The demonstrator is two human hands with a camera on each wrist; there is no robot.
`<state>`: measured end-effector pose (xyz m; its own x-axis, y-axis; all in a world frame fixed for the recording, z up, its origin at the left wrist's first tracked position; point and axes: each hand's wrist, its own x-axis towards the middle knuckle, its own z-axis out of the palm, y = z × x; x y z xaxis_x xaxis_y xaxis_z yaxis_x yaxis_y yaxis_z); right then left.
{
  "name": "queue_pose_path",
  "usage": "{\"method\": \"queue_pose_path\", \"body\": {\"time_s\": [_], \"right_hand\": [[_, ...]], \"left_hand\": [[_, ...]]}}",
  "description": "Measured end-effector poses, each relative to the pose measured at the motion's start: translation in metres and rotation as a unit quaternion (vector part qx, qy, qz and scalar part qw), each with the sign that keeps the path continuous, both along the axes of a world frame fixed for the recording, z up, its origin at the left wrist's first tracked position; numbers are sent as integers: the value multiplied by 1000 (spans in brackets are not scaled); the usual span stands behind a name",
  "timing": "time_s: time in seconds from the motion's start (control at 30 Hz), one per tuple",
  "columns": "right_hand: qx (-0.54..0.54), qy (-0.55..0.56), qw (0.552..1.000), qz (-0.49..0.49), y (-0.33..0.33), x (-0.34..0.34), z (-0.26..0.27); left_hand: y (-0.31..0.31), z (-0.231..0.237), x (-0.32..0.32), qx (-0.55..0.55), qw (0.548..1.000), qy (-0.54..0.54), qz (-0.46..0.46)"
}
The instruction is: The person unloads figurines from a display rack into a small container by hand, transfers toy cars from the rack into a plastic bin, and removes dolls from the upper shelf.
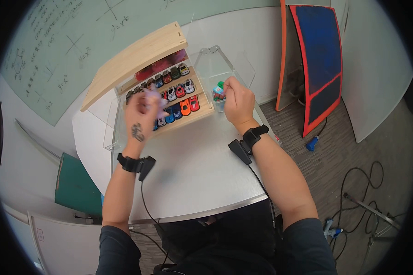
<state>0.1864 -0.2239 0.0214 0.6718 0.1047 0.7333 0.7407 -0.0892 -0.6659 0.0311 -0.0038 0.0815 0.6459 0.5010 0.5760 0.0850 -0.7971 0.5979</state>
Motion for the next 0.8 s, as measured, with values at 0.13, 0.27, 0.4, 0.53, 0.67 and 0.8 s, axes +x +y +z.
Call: {"method": "queue_pose_path", "body": {"time_s": [0.13,0.27,0.4,0.53,0.67,0.8], "right_hand": [[31,8,999,12,-2,-1,5],[95,47,994,30,-4,-5,14],[115,68,991,11,-8,2,11],[129,67,989,10,-6,1,11],[89,43,995,9,-4,-1,11],[80,1,996,45,8,-5,5]], "left_hand": [[-70,-4,12,32,986,69,-150],[-112,2,45,256,947,-22,-193],[-130,12,86,348,929,53,-114],[-123,-2,112,369,918,125,-78],[-110,-7,84,355,919,70,-159],[-86,-10,15,282,931,108,-205]]}}
